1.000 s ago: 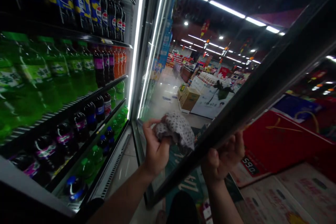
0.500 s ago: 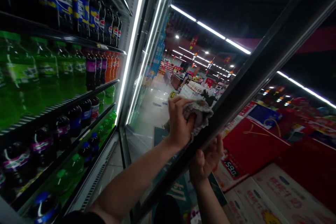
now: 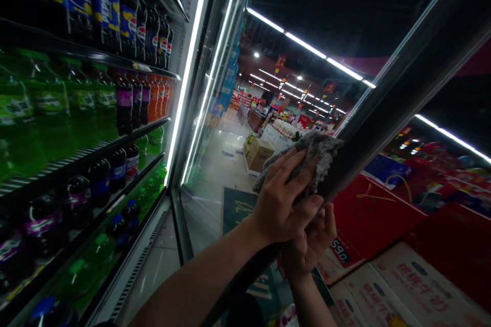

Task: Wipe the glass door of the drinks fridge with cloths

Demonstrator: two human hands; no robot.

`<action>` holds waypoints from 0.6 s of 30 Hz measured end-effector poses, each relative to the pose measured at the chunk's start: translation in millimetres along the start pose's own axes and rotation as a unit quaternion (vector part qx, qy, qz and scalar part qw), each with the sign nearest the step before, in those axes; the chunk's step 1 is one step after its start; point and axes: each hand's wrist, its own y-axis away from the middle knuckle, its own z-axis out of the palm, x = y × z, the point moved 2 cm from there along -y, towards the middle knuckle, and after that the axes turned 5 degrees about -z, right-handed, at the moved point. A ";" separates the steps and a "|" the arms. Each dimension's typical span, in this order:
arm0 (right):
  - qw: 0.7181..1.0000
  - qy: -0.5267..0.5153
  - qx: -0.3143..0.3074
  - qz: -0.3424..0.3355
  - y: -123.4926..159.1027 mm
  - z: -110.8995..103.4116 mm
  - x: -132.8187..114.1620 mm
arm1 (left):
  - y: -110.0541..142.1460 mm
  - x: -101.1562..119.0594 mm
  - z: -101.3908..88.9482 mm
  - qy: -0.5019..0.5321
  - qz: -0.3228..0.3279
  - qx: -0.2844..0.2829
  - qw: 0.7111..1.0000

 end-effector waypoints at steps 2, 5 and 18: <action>1.000 -0.001 0.009 0.001 0.7 0.3 -1.4 | 4.3 -9.2 0.0 -0.021 0.015 -0.032 0.999; 1.000 -0.008 0.021 0.007 -0.9 4.8 -8.7 | -2.0 -23.8 2.6 -0.036 0.028 -0.034 0.998; 0.992 0.069 -0.102 0.010 17.2 -31.3 7.6 | -72.4 -278.7 -65.0 -0.085 -0.159 0.112 0.977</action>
